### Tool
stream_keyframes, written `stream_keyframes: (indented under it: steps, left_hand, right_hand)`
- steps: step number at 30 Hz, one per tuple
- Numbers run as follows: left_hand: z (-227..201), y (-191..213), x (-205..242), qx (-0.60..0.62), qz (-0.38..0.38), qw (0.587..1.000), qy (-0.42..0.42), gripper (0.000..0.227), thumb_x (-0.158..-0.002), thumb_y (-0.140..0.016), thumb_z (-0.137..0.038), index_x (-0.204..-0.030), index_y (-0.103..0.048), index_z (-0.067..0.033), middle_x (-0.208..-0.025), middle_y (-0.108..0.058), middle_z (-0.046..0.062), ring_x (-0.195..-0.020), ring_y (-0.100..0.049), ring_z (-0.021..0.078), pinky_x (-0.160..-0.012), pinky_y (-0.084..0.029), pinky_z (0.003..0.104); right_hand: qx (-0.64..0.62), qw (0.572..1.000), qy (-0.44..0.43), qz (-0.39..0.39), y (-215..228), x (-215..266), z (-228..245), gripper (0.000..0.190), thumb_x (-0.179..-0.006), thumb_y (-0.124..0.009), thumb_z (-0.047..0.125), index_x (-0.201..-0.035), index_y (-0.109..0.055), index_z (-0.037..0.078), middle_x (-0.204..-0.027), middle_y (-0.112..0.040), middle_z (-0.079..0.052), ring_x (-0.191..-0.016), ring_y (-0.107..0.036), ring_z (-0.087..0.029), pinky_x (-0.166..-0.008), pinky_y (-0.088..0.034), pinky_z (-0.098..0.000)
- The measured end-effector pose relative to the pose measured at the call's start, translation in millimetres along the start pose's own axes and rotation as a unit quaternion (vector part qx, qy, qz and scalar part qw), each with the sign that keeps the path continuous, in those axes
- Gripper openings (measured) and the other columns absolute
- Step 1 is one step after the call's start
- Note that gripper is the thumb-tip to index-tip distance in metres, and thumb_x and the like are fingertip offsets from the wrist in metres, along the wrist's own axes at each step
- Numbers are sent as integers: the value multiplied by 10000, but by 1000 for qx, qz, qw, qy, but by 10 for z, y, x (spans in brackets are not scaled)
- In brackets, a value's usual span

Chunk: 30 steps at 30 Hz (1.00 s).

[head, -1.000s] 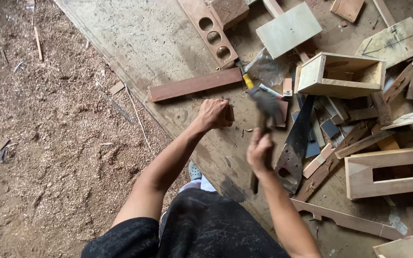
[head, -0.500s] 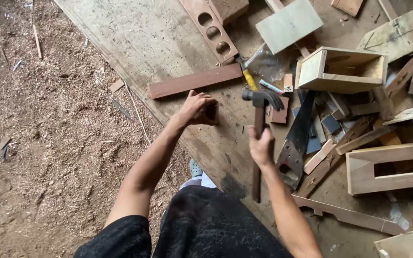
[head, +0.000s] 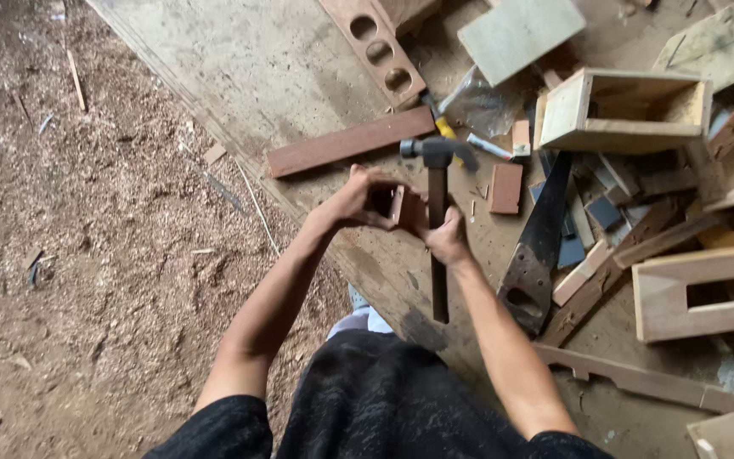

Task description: The person repeatedly hammers nails into small rectangular wooden pieces on a workbench. They hold each piece with the left hand and strike with a hammer in the right hand, occasionally repositioning the wood. The work area contains scattered wood shavings and various wooden parts.

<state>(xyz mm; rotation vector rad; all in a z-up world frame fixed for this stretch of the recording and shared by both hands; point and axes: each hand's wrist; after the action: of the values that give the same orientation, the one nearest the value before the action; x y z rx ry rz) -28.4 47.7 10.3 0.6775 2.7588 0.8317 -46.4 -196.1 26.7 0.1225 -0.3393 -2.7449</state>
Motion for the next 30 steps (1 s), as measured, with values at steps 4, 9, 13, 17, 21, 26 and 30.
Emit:
stream_keyframes:
  steps: [4,9,13,17,21,26,30]
  left_hand:
    - [27,-31,15,2,-31,1000,-7,960,-477,-998,-439,-1314,-682,-93,-1308,-711,128,-1275,-601,299,-1097,-363,464]
    - [-22,-74,66,51,-55,997,-13,874,-541,-952,-407,-1299,-685,-63,-1285,-728,144,-1239,-665,285,-1122,-451,405]
    - [-100,-30,-23,-42,-51,998,-11,836,-531,-957,-452,-1240,-705,-87,-1196,-743,144,-1140,-684,277,-1022,-423,447]
    - [-86,-99,-118,-192,27,978,80,723,-572,-919,-553,-1133,-715,-144,-1012,-746,68,-950,-695,232,-930,-456,464]
    - [248,-385,-221,-242,16,966,84,580,-706,-862,-583,-1051,-702,-145,-883,-720,37,-706,-686,193,-654,-584,385]
    - [816,-586,-335,-275,76,946,153,430,-887,-755,-509,-1084,-722,-128,-805,-718,52,-616,-708,186,-551,-576,376]
    - [725,-738,-338,-288,160,924,193,473,-816,-767,-526,-1042,-772,-111,-873,-716,106,-768,-712,251,-706,-596,420]
  right_hand:
    - [-62,998,3,2,55,-10,192,525,-789,-917,97,-1227,-638,12,-1161,-727,-61,-1027,-686,-123,-923,-570,-287]
    - [-69,998,-8,-2,75,26,359,516,-772,-926,100,-1205,-662,8,-1121,-719,-51,-1009,-678,-100,-911,-572,-283]
    - [-70,997,-15,0,92,-4,257,520,-798,-901,111,-1237,-654,-20,-1122,-726,-62,-986,-675,-98,-877,-570,-286]
    - [24,990,-137,-28,116,81,53,445,-867,-821,237,-1156,-629,-41,-940,-736,-55,-702,-645,-153,-633,-534,-349]
    - [110,980,-165,-18,272,281,-193,464,-1070,-542,443,-965,-606,-4,-675,-656,-34,-515,-618,-146,-455,-530,-343]
    - [195,977,-84,-19,626,731,-383,512,-1063,-468,516,-1010,-609,26,-661,-605,-81,-564,-627,-200,-514,-468,-394]
    - [201,974,-103,1,760,952,-521,543,-1087,-457,534,-910,-582,36,-680,-637,-52,-617,-653,-208,-574,-500,-405]
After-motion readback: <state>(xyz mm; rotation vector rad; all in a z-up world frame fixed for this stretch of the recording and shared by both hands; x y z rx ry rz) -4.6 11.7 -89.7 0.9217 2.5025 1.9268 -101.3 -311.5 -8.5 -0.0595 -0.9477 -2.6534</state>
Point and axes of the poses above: each hand's wrist, its own x-axis away from the middle knuckle, its own y-axis out of the back of the hand, z = x × y
